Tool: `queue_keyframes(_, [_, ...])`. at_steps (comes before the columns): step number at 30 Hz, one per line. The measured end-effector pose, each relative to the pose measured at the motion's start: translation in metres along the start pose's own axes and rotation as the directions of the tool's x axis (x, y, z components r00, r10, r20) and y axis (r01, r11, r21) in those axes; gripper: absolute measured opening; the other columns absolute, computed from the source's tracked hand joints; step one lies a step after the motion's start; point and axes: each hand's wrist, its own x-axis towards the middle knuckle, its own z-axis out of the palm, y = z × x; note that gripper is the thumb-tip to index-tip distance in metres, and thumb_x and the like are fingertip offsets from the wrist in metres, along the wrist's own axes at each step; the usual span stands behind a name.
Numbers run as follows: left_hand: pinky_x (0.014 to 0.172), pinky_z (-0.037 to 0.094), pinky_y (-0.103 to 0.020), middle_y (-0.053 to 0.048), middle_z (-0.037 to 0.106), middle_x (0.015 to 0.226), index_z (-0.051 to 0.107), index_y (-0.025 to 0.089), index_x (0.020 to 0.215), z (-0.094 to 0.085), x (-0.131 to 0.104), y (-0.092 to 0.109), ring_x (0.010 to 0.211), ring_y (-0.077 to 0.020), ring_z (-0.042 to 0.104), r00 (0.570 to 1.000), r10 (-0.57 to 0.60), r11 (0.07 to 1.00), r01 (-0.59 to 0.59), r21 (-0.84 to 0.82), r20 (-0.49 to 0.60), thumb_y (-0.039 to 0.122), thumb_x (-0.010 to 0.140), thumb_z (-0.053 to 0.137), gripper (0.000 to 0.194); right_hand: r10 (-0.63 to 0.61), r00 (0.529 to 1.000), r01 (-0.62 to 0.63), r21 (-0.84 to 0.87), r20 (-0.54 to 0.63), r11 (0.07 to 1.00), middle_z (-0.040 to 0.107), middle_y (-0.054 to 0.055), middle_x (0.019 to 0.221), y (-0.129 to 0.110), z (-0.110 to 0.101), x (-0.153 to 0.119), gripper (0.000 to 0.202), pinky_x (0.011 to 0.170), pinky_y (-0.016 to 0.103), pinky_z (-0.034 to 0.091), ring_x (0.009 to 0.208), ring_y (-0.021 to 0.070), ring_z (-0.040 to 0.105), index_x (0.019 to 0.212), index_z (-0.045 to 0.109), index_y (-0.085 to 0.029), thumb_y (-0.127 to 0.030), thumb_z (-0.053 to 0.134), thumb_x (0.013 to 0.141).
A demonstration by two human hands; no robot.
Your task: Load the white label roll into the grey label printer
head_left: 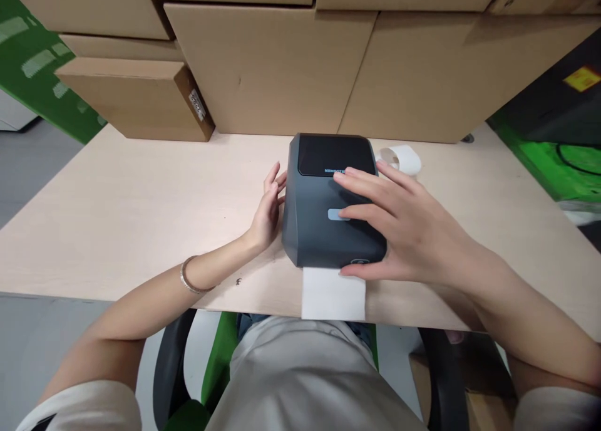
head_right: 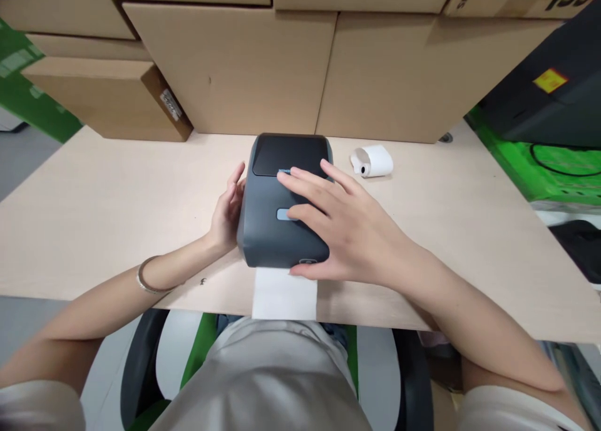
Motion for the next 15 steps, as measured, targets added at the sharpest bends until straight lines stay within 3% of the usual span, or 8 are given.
queue_keyframes(4, [0.129, 0.043, -0.051, -0.003, 0.056, 0.169, 0.041, 0.043, 0.164, -0.003, 0.003, -0.003, 0.156, -0.0306, 0.054, 1.000, 0.010, 1.000, -0.010, -0.013, -0.003, 0.072, 0.102, 0.051, 0.070, 0.013, 1.000, -0.013, -0.037, -0.007, 0.999, 0.063, 0.013, 0.162, -0.005, -0.006, 0.006, 0.053, 0.134, 0.071, 0.034, 0.146, 0.0396, 0.064, 0.134, 0.068, -0.026, -0.054, 0.080, 0.091])
queue_keyframes(9, [0.128, 0.044, -0.051, -0.004, 0.056, 0.167, 0.039, 0.042, 0.165, -0.005, 0.007, -0.007, 0.158, -0.0308, 0.051, 1.000, 0.017, 1.000, -0.017, -0.009, -0.001, 0.075, 0.101, 0.051, 0.073, 0.000, 0.996, 0.014, -0.142, 0.092, 0.990, 0.061, 0.019, 0.163, -0.024, 0.004, 0.008, 0.062, 0.134, 0.073, 0.034, 0.143, 0.0423, 0.065, 0.149, 0.064, -0.017, -0.043, 0.069, 0.093])
queue_keyframes(15, [0.130, 0.042, -0.052, -0.002, 0.055, 0.167, 0.039, 0.044, 0.163, -0.006, 0.009, -0.010, 0.161, -0.0316, 0.047, 1.000, 0.006, 1.000, -0.006, -0.002, 0.002, 0.075, 0.101, 0.053, 0.071, -0.053, 0.997, 0.065, -0.204, 0.063, 0.977, 0.067, 0.006, 0.159, -0.042, 0.007, 0.005, 0.045, 0.138, 0.070, 0.034, 0.134, 0.0332, 0.071, 0.144, 0.069, -0.028, -0.027, 0.066, 0.100])
